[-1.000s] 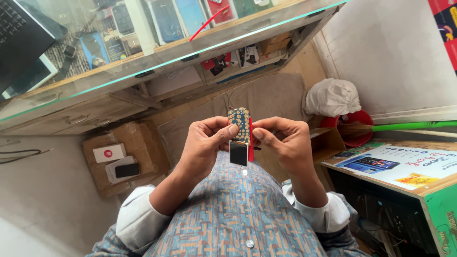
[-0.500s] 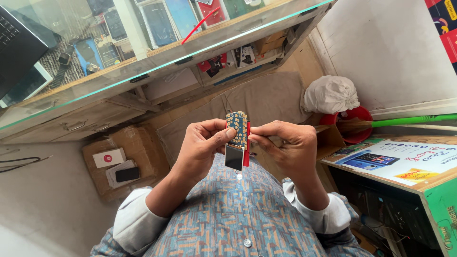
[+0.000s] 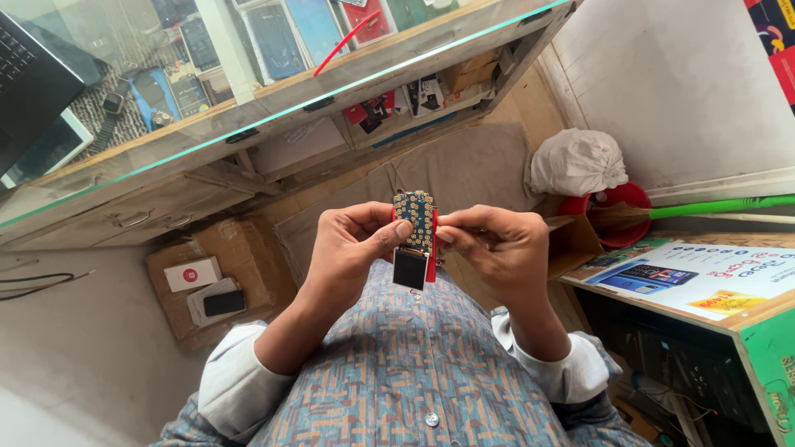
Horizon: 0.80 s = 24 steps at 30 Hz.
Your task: The person uses a red plastic tool to scrape and clean a small circuit board, then wipes it with a cloth. They attach a red plastic piece to the board and use tweezers to adjust a small component on the assembly.
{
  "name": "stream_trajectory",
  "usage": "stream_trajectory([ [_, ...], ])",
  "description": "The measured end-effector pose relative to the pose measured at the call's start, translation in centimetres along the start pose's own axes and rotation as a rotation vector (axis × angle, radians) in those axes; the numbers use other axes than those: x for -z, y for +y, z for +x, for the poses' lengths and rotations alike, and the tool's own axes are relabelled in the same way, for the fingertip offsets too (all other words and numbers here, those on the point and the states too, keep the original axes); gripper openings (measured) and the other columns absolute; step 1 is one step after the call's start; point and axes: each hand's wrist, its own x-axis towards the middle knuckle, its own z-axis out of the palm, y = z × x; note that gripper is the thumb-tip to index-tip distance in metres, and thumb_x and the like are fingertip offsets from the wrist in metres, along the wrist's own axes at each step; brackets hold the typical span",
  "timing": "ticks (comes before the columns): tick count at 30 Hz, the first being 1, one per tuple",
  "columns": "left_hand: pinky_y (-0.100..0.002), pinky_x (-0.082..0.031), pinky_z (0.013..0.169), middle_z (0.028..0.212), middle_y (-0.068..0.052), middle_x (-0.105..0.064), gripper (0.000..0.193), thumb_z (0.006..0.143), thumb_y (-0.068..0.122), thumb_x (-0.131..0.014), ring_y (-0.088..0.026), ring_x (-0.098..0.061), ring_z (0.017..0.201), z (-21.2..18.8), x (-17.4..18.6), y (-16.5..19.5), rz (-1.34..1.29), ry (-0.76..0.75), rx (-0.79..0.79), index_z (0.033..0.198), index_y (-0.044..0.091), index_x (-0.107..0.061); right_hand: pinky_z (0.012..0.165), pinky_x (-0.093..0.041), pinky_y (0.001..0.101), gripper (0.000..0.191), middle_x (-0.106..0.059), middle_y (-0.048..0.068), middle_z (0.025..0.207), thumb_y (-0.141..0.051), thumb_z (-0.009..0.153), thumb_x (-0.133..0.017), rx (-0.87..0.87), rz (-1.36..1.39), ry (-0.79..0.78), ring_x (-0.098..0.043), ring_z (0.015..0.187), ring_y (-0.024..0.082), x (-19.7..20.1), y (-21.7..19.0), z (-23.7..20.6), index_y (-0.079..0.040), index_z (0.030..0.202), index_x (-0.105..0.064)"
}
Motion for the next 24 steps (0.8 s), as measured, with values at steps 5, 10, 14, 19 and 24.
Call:
stream_trajectory([
  [5,-0.022,-0.060,0.068,0.090,-0.009,-0.079,0.022,0.093,0.009,-0.076,-0.008,-0.073,0.077,-0.2,-0.8,0.2,0.179,0.012,-0.110,0.109,-0.007,-0.075,0.083,-0.061,0.0262,0.033,-0.077,0.010,0.099,-0.011,0.093,-0.076,-0.147,0.293,-0.067,-0.073,0.090,0.012,0.6,1.0,-0.2,0.006,0.121,-0.070],
  [10,-0.022,-0.058,0.060,0.085,-0.008,-0.078,0.017,0.092,0.007,-0.077,-0.007,-0.069,0.069,-0.9,-2.1,0.0,0.375,0.025,-0.151,0.106,-0.003,-0.078,0.083,-0.057,0.0234,0.024,-0.074,0.007,0.100,-0.005,0.093,-0.079,-0.100,0.143,-0.031,-0.068,0.092,0.008,1.1,1.9,-1.2,0.007,0.111,-0.071],
  [14,-0.021,-0.061,0.066,0.089,-0.006,-0.080,0.018,0.090,0.008,-0.078,-0.006,-0.073,0.074,-1.1,-3.0,-0.2,0.475,-0.013,-0.219,0.106,-0.001,-0.078,0.084,-0.058,0.0236,0.018,-0.075,0.006,0.099,-0.001,0.091,-0.078,-0.105,0.160,0.009,-0.070,0.093,0.009,1.7,2.1,-2.3,0.006,0.105,-0.071],
  [19,-0.022,-0.062,0.070,0.090,-0.006,-0.080,0.018,0.090,0.007,-0.078,-0.008,-0.075,0.078,-1.7,-4.1,-0.8,0.513,-0.056,-0.227,0.106,-0.001,-0.077,0.084,-0.057,0.0230,0.016,-0.074,0.006,0.099,0.001,0.091,-0.078,-0.084,0.192,0.038,-0.069,0.094,0.009,2.5,2.1,-4.2,0.006,0.104,-0.071],
  [24,-0.022,-0.062,0.069,0.088,-0.005,-0.080,0.018,0.089,0.007,-0.078,-0.007,-0.075,0.077,-2.2,-4.7,-1.8,0.510,-0.101,-0.175,0.106,-0.001,-0.077,0.082,-0.057,0.0233,0.014,-0.074,0.006,0.098,0.001,0.092,-0.078,-0.097,0.215,0.110,-0.069,0.092,0.009,2.8,2.5,-6.5,0.005,0.104,-0.071],
])
